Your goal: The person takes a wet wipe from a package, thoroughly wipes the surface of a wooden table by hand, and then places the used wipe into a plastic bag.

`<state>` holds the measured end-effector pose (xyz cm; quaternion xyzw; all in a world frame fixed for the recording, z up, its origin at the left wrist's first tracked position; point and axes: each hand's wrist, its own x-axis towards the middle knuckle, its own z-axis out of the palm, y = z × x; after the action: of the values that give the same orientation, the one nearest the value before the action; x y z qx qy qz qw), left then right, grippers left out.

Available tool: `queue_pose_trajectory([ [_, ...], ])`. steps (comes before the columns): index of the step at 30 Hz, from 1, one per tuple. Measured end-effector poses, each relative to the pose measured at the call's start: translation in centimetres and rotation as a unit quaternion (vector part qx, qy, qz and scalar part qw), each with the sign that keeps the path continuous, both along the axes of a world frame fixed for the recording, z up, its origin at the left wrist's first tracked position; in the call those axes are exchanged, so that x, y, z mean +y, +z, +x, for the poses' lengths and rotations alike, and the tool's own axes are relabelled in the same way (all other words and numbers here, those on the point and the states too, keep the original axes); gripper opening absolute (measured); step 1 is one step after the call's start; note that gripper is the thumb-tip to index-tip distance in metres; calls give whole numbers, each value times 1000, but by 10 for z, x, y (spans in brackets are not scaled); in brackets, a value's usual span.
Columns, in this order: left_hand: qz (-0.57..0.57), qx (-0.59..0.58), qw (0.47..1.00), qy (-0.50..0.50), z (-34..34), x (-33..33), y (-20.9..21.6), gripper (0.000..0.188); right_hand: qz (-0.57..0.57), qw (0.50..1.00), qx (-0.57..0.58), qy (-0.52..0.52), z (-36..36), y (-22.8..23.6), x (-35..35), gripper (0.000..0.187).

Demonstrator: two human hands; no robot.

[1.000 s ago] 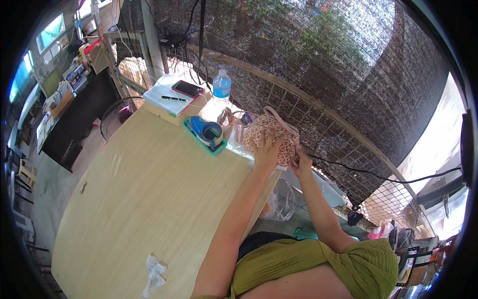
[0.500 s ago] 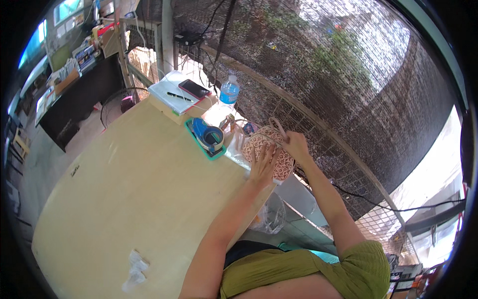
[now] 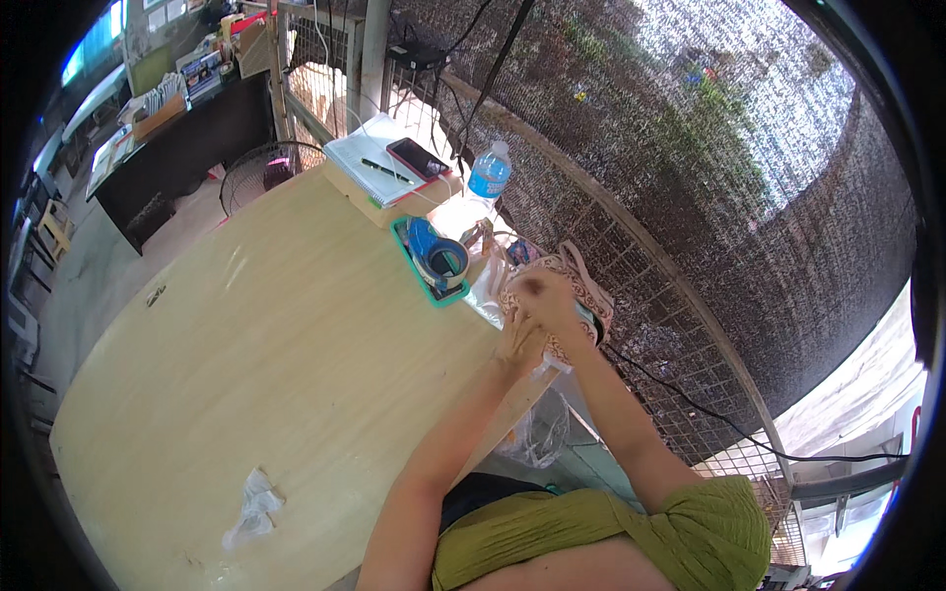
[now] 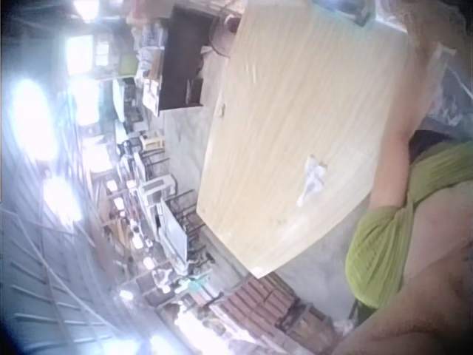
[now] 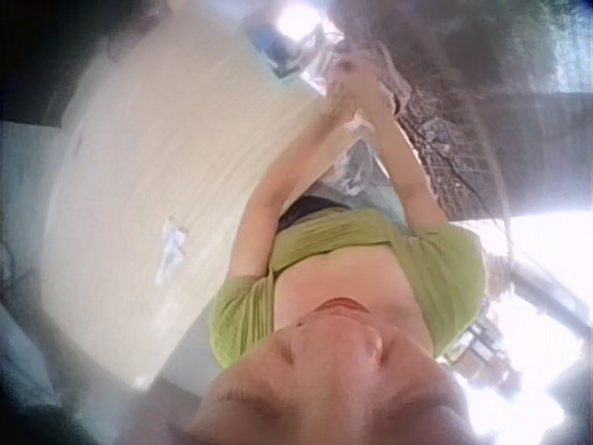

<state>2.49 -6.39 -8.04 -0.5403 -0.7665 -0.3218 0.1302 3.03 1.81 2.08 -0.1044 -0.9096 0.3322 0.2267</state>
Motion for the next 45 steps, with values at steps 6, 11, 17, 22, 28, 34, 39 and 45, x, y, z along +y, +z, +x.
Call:
queue_pose_trajectory([
  [6,109,-125,982,-90,39,-15,50,64,-187,970,-122,-100,90,25,115,30],
  [11,110,-105,985,-83,27,-49,39,63,37,985,-168,1,83,25,112,44],
  [17,59,-109,990,-63,25,-51,50,66,251,947,-199,21,105,56,51,50],
  [22,53,-82,992,-84,20,-41,55,70,209,958,-198,9,114,41,78,52],
  [28,31,-93,993,-69,32,-52,55,72,444,864,-233,-44,108,36,35,38],
  [34,-109,-109,986,-69,23,-53,95,91,123,956,-249,-91,107,87,95,40],
  [39,212,-477,842,-133,27,-88,87,87,-503,863,39,21,127,97,57,40],
  [45,314,-721,601,-141,38,-213,128,72,-651,739,-53,166,103,26,-82,45],
])
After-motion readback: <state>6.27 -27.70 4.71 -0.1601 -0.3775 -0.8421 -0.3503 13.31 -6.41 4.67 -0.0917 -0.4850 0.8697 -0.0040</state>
